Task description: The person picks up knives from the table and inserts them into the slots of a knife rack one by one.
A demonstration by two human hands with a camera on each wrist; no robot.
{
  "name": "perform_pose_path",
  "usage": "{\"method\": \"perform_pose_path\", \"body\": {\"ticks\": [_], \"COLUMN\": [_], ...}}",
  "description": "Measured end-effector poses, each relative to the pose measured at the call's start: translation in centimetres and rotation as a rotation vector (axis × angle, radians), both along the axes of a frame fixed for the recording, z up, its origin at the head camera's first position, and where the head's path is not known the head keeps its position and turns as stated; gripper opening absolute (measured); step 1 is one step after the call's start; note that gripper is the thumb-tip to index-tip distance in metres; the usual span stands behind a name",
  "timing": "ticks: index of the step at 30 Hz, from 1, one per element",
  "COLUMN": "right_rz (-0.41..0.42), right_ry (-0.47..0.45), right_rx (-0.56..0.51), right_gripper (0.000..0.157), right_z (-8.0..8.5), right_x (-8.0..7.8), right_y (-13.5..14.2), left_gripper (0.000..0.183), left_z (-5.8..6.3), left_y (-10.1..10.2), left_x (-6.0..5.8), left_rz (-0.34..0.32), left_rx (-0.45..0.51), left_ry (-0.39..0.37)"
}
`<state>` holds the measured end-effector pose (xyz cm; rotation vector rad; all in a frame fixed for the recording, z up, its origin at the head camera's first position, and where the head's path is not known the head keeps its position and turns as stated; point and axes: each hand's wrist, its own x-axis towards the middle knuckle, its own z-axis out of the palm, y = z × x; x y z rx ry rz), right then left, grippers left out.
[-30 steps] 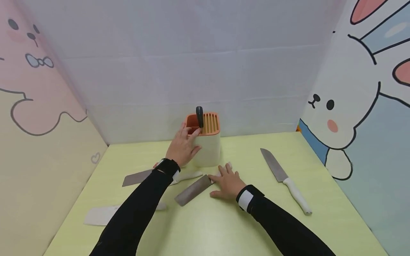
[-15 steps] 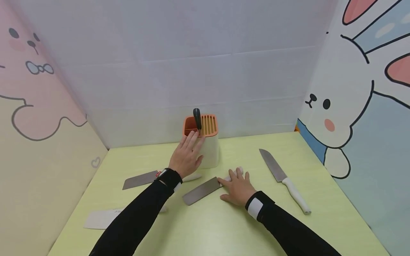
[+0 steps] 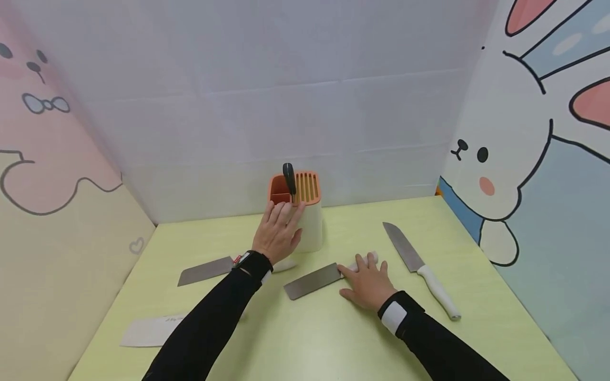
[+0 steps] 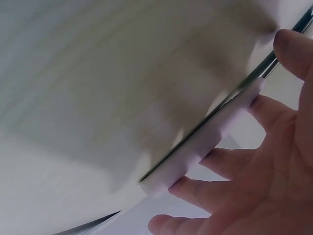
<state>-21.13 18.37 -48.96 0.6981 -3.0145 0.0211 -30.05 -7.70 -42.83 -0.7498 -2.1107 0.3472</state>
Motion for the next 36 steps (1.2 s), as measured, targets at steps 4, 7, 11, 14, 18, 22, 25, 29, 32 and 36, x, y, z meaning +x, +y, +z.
{"method": "perform_pose_path", "body": {"ticks": [4, 7, 11, 14, 18, 22, 25, 29, 32, 36], "right_rz": [-0.029, -0.042, -0.070, -0.089, -0.082, -0.043, -0.018, -0.006, -0.004, 0.027], "right_ry": [0.029, 0.048, 0.041, 0.027, -0.010, -0.060, -0.092, -0.108, -0.109, -0.110], "right_rx": [0.005, 0.013, 0.046, 0.097, 0.157, 0.183, 0.195, 0.192, 0.161, 0.091], "right_gripper": [0.058, 0.054, 0.051, 0.049, 0.048, 0.044, 0.046, 0.053, 0.054, 0.050], "right_z": [-0.3, -0.4, 0.0, 0.6, 1.6, 2.4, 2.9, 3.2, 3.2, 2.7], "right_x": [0.0, 0.1, 0.5, 0.9, 1.5, 2.2, 2.8, 3.6, 4.2, 4.9], "right_y": [0.8, 1.2, 1.5, 1.6, 1.7, 2.0, 2.2, 2.6, 3.0, 3.5], "left_gripper": [0.075, 0.075, 0.074, 0.073, 0.070, 0.069, 0.071, 0.074, 0.074, 0.072], "left_z": [-0.5, -0.8, -1.0, -1.0, -0.9, -0.8, -0.6, -0.5, -0.5, -0.5], "left_y": [0.1, 0.1, 0.1, 0.2, 0.3, 0.5, 0.5, 0.6, 0.5, 0.4], "left_x": [-0.3, -0.5, -0.5, -0.4, -0.2, 0.0, 0.1, 0.2, 0.3, 0.4], "left_rz": [-0.020, -0.024, -0.015, -0.006, -0.004, 0.020, 0.040, 0.053, 0.067, 0.080], "left_rx": [0.039, 0.050, 0.057, 0.064, 0.073, 0.055, 0.037, 0.027, 0.029, 0.045], "left_ry": [0.006, 0.018, 0.027, 0.019, -0.020, -0.098, -0.148, -0.174, -0.171, -0.159]}}
